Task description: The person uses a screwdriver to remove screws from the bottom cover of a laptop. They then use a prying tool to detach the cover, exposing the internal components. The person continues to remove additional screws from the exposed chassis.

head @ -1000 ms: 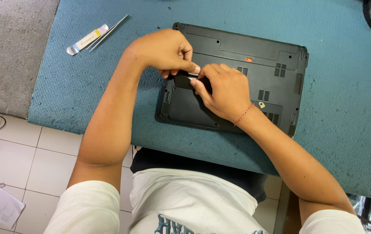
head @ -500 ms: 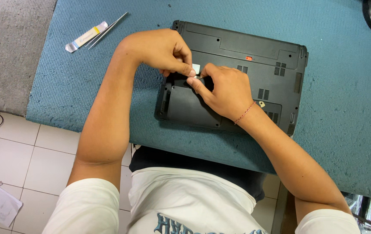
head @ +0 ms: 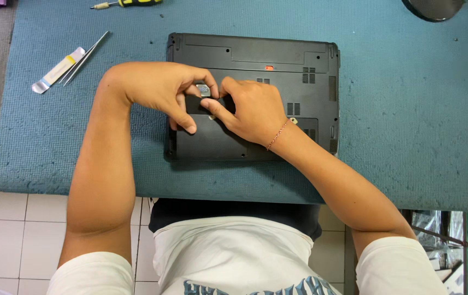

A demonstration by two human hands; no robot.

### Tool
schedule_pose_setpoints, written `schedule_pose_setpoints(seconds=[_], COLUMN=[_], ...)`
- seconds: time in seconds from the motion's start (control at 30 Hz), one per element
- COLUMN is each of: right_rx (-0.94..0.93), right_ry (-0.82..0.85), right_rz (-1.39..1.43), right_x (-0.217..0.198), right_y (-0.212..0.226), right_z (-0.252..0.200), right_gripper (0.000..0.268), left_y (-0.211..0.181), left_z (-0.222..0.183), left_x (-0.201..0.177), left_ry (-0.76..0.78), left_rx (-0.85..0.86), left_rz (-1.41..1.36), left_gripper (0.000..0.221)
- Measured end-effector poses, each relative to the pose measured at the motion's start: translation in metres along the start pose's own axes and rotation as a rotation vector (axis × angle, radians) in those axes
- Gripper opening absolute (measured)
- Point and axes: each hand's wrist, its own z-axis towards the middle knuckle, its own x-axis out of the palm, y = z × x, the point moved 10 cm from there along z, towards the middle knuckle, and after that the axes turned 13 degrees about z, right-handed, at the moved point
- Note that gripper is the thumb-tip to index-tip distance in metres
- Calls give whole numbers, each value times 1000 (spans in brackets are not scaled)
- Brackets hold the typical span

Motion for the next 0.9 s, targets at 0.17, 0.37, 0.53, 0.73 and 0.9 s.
schedule_pose_setpoints(seconds=[0.17, 0.37, 0.53, 0.73, 0.9], right_rx=[41, 269, 402, 426, 318], right_ry=[269, 472, 556, 653, 619], right_rz=[42, 18, 71, 248, 430], right_x=[-12, -53, -66, -78, -86], right_y=[-2, -39, -69, -73, -82], right_z=[-5, -25, -46, -57, -57], right_gripper=[57, 85, 69, 46, 48], left_y=[-5, -12, -15, -13, -9], left_z=[0, -3, -1, -1, -2], left_x=[1, 0, 2, 0, -4], left_ry=[2, -16, 12, 13, -10], left_rx=[29, 124, 234, 264, 263], left_rz=[-35, -66, -81, -129, -149], left_gripper=[79, 108, 101, 91, 87])
